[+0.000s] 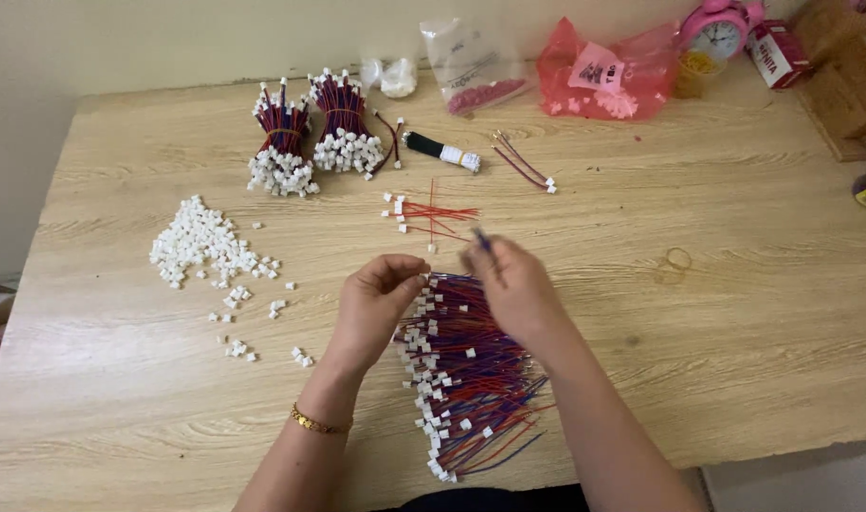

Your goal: Assembling small wire connectors by hand using an insertion tool at a workbench

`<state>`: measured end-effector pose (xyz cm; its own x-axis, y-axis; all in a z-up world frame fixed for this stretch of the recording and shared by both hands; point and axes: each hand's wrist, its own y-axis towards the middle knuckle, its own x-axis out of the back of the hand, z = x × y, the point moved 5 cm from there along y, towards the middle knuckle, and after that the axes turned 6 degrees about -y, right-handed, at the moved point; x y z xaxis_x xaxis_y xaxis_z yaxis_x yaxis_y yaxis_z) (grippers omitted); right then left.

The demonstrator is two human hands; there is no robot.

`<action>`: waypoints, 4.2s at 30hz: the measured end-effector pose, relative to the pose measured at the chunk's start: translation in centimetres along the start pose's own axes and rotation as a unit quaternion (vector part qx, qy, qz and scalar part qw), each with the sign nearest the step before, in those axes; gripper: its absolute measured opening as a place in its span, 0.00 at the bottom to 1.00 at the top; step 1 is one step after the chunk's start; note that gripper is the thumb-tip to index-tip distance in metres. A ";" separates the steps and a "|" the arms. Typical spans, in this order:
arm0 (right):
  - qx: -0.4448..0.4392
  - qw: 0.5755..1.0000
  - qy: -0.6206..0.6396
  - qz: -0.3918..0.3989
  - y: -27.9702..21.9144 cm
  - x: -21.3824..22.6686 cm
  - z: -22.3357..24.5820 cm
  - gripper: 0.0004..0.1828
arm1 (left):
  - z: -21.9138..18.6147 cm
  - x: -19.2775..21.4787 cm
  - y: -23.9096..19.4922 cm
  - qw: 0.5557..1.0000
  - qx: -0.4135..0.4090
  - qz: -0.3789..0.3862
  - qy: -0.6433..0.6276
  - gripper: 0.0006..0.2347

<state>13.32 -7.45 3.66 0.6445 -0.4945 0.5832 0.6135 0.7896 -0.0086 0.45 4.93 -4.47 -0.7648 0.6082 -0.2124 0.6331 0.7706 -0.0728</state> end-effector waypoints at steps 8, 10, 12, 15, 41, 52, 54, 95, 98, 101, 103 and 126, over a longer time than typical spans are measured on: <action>0.057 0.986 0.121 -0.097 2.6 1.4 -2.9 0.15 | 2.8 0.4 5.1 0.899 -0.043 -0.026 0.435 0.10; 0.063 0.985 0.128 -0.098 2.9 1.3 -3.1 0.14 | 3.0 0.3 6.7 0.878 -0.064 -0.029 0.474 0.11; 0.064 0.990 0.087 -0.090 2.9 1.2 -3.3 0.13 | 2.5 1.2 8.1 0.885 -0.083 -0.103 0.447 0.11; 0.065 0.990 0.098 -0.078 3.1 1.2 -4.5 0.09 | 1.8 2.5 10.0 0.850 -0.122 -0.133 0.494 0.11; 0.088 0.993 0.072 -0.027 0.3 1.8 2.8 0.06 | -5.7 -3.6 0.9 0.994 -0.089 0.065 0.004 0.06; 0.083 0.991 0.087 -0.059 0.1 2.1 2.8 0.06 | -3.1 -3.9 0.8 0.989 -0.028 0.073 -0.126 0.07; 0.101 0.990 0.041 -0.084 -0.1 2.5 3.2 0.07 | -3.1 -4.0 0.6 0.980 -0.024 0.066 -0.185 0.09; 0.083 0.991 -0.085 -0.055 0.4 1.2 2.6 0.13 | -1.3 -3.6 0.7 0.963 0.032 0.039 -0.265 0.07; 0.075 0.995 -0.066 -0.026 0.6 0.5 2.1 0.14 | 0.1 -3.0 0.5 0.967 0.041 0.025 -0.251 0.07; 0.067 0.997 -0.041 0.013 0.8 0.1 2.3 0.12 | 0.9 -2.1 0.3 0.972 0.052 0.014 -0.228 0.07; 0.065 0.997 -0.029 0.037 0.6 0.1 1.9 0.12 | 0.6 -1.2 -0.1 0.976 0.059 0.008 -0.212 0.07; 0.076 0.990 0.086 -0.081 3.1 1.2 -4.3 0.09 | -0.1 -0.7 6.5 0.870 -0.034 -0.029 0.491 0.13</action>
<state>17.94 -7.12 0.87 0.6187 -0.6635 0.4207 0.6484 0.7336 0.2036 5.10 9.56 -4.67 -0.5486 0.4114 0.7279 0.6071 0.7946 0.0084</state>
